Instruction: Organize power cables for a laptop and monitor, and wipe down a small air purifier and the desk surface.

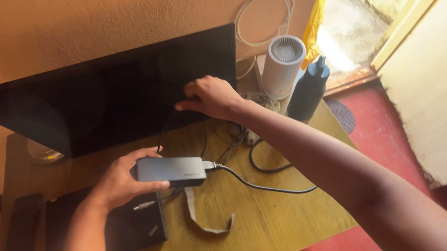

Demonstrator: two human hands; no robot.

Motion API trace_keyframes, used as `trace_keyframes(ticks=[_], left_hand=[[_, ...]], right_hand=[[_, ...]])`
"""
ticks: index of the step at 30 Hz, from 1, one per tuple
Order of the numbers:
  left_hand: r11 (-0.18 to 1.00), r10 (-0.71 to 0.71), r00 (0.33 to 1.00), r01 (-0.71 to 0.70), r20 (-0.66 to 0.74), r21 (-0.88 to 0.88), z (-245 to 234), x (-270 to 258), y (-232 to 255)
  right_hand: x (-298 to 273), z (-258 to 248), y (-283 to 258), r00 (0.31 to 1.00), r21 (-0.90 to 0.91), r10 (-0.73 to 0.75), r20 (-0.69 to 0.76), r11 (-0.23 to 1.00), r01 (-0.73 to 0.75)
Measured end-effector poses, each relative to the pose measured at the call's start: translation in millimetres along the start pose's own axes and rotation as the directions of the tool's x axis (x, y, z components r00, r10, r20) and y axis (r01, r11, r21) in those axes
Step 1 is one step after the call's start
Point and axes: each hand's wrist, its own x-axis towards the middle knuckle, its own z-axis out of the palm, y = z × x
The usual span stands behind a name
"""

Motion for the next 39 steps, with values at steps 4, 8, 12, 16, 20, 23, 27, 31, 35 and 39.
trace_keyframes(ticks=[4, 8, 12, 16, 20, 23, 27, 31, 35, 39], left_hand=[[0.997, 0.046, 0.998, -0.049, 0.052, 0.065, 3.9, 8.3, -18.7], [0.994, -0.068, 0.997, 0.065, 0.033, 0.089, 11.5, 7.0, -24.1], [0.996, -0.058, 0.998, 0.06, -0.026, 0.063, 24.5, 14.6, -57.9], [1.0, 0.004, 0.997, -0.002, -0.076, 0.026, 31.8, 14.6, -76.5], [1.0, -0.021, 0.988, 0.019, -0.152, -0.011, 36.9, 6.4, -93.1], [1.0, 0.001, 0.988, 0.0, -0.156, 0.008, 45.3, 0.7, -105.3], [0.989, 0.126, 0.977, -0.109, -0.171, 0.102, 55.5, -3.9, -117.6], [0.967, 0.228, 0.964, -0.209, -0.135, 0.144, 54.1, -13.7, -96.9], [0.938, 0.334, 0.937, -0.32, -0.101, 0.131, 49.3, -18.0, -73.8], [0.929, 0.369, 0.919, -0.357, -0.141, 0.101, 42.2, -19.0, -71.8]], right_hand=[[16.7, 2.1, -39.7, 0.986, 0.138, 0.164, 0.027, 0.977, -0.166], [4.4, 11.3, -74.6, 0.963, 0.317, 0.234, 0.137, 0.91, -0.266], [-26.1, 27.9, -89.0, 0.97, 0.449, 0.127, 0.208, 0.868, -0.21], [-64.0, 6.6, -126.6, 0.816, 0.4, 0.253, 0.52, 0.772, -0.494], [-102.7, -19.0, -144.8, 0.76, 0.242, 0.185, 0.624, 0.878, -0.413], [-117.1, -47.4, -151.5, 0.823, 0.186, 0.143, 0.55, 0.939, -0.288], [-114.4, -81.1, -135.5, 0.938, -0.097, 0.009, 0.347, 0.995, 0.027], [-70.7, -133.9, -169.6, 0.865, -0.319, 0.337, 0.372, 0.921, -0.221], [-57.5, -159.6, -110.0, 0.98, -0.455, 0.006, 0.2, 0.886, 0.088], [-54.2, -196.6, -67.8, 0.995, -0.524, -0.045, 0.088, 0.848, 0.084]])
